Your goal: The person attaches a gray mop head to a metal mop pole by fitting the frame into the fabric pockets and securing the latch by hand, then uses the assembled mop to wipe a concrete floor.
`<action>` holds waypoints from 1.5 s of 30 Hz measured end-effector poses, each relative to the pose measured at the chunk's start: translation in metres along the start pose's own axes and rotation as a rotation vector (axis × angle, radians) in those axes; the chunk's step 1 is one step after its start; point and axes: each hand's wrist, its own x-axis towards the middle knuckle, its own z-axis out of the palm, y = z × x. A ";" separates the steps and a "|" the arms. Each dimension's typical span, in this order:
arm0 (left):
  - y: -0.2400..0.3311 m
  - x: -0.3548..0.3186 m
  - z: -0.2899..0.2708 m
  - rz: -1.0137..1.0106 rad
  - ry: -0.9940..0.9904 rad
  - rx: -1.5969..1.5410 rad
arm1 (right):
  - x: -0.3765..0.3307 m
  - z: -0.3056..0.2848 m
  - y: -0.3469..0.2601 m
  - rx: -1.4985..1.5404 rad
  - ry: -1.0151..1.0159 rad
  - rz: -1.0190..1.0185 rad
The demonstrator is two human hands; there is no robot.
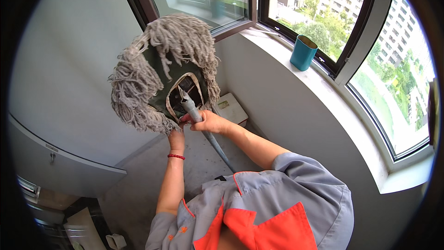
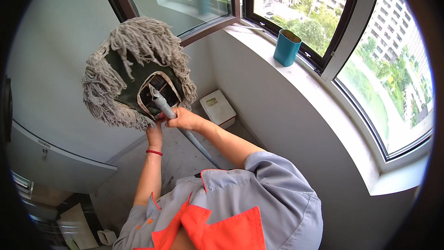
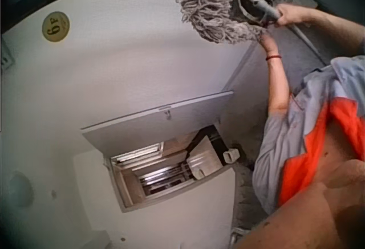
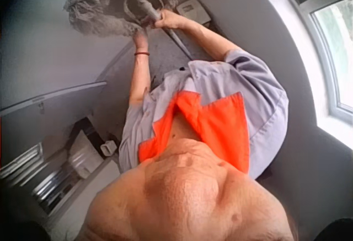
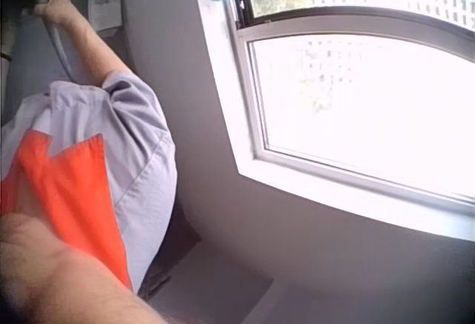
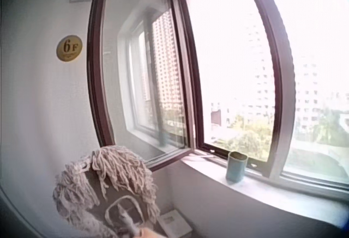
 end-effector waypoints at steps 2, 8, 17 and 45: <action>0.032 0.001 0.003 -0.041 0.021 -0.074 | -0.006 0.002 0.002 -0.136 0.074 -0.044; 0.005 -0.007 0.008 0.055 -0.034 0.218 | 0.000 0.005 0.021 -0.429 0.307 -0.139; 0.048 -0.017 -0.020 -0.003 -0.116 0.117 | -0.009 -0.011 0.037 0.485 -0.071 0.013; -0.020 -0.008 -0.021 0.436 -0.155 0.509 | -0.008 0.011 0.025 0.442 0.203 0.526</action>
